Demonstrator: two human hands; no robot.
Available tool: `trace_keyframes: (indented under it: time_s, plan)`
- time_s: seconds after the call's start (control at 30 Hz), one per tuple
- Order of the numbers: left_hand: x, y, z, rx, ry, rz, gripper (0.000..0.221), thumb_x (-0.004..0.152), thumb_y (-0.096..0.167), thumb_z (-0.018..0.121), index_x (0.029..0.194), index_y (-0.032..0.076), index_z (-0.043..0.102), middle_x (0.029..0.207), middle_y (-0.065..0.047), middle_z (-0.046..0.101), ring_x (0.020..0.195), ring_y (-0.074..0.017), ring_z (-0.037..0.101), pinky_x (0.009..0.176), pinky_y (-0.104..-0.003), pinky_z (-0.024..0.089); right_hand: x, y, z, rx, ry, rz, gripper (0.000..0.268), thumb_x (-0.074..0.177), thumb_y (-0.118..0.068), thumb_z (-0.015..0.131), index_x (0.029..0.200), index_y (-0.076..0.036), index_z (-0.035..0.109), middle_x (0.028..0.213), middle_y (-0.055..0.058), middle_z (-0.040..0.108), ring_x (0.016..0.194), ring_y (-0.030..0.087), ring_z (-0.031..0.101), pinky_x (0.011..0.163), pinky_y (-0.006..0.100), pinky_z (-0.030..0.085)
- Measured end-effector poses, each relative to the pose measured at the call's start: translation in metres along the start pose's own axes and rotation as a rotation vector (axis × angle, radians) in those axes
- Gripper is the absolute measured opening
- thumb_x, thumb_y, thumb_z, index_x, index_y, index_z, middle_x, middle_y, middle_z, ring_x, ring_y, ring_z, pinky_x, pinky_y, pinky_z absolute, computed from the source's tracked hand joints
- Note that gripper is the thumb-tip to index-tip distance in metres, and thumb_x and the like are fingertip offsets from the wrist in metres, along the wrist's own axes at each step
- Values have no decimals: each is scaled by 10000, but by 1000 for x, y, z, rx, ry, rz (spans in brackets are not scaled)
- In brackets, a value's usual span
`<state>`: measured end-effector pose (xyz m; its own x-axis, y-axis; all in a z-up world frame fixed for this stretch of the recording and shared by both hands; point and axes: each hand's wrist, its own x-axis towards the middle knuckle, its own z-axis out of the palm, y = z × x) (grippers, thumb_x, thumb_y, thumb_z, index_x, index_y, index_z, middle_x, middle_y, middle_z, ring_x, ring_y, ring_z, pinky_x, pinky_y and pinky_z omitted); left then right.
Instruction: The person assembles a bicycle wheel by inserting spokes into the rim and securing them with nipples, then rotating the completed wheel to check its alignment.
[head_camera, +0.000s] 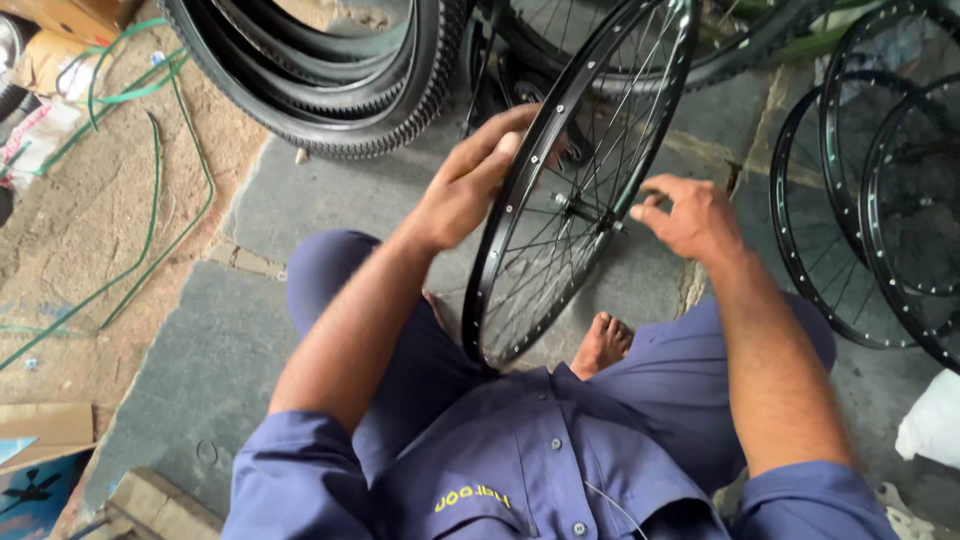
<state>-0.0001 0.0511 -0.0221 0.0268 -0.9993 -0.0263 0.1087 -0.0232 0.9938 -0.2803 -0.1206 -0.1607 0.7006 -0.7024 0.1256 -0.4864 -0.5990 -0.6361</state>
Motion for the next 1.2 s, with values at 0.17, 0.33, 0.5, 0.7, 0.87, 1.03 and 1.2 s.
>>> trace_keyframes:
  time_s: [0.17, 0.33, 0.5, 0.7, 0.87, 1.03, 1.2]
  plan:
    - [-11, 9, 8, 143, -62, 79, 972, 832, 140, 845, 1579, 38, 229, 1539, -183, 497, 1467, -356, 473, 1194, -501, 395, 7, 7, 14, 126, -89, 177, 399, 828, -323, 804, 1156, -103, 748, 942, 45, 771, 698, 190, 676, 705, 340, 540]
    - [-19, 6, -9, 2, -27, 17, 963, 815, 79, 751, 1608, 56, 206, 1586, -164, 485, 1534, -351, 430, 1233, -524, 365, 17, 21, 60, 500, 193, 264, 402, 910, -325, 814, 1189, -46, 737, 1043, 49, 747, 748, 90, 559, 653, 272, 461]
    - [-22, 9, -11, 24, -109, 14, 988, 805, 123, 793, 1616, 57, 233, 1559, -176, 517, 1522, -349, 456, 1241, -524, 360, 27, 10, 75, 803, 228, 679, 582, 864, -493, 762, 1220, -51, 637, 1068, 51, 730, 509, 48, 458, 426, 239, 361]
    - [-27, 12, -5, 49, -180, 71, 1009, 815, 169, 833, 1627, 36, 249, 1543, -187, 530, 1507, -320, 464, 1266, -513, 342, 26, 12, 77, 988, -37, 764, 722, 830, -639, 694, 1277, -82, 588, 982, 66, 664, 457, 42, 387, 386, 224, 269]
    - [-36, 13, 9, 17, -249, 139, 1009, 847, 203, 842, 1654, 23, 264, 1538, -189, 557, 1513, -307, 478, 1301, -488, 321, 22, 29, 88, 965, 57, 848, 434, 920, -498, 727, 1047, -84, 684, 843, 16, 663, 484, 25, 414, 403, 204, 291]
    - [-37, 6, 15, 246, -224, 94, 846, 763, 353, 923, 1406, 37, 473, 1460, -169, 579, 1450, -294, 532, 1279, -478, 383, 12, 49, 91, 1040, 240, 753, 182, 910, -218, 760, 866, -73, 658, 758, -14, 648, 495, 35, 454, 403, 219, 332]
    - [-34, 5, 12, 181, -173, 171, 1051, 829, 348, 876, 1638, 26, 288, 1677, -168, 367, 1618, -289, 311, 1327, -482, 276, 10, 31, 77, 1069, 329, 610, 135, 925, -142, 735, 842, -41, 700, 751, -3, 621, 490, 46, 438, 415, 226, 322]
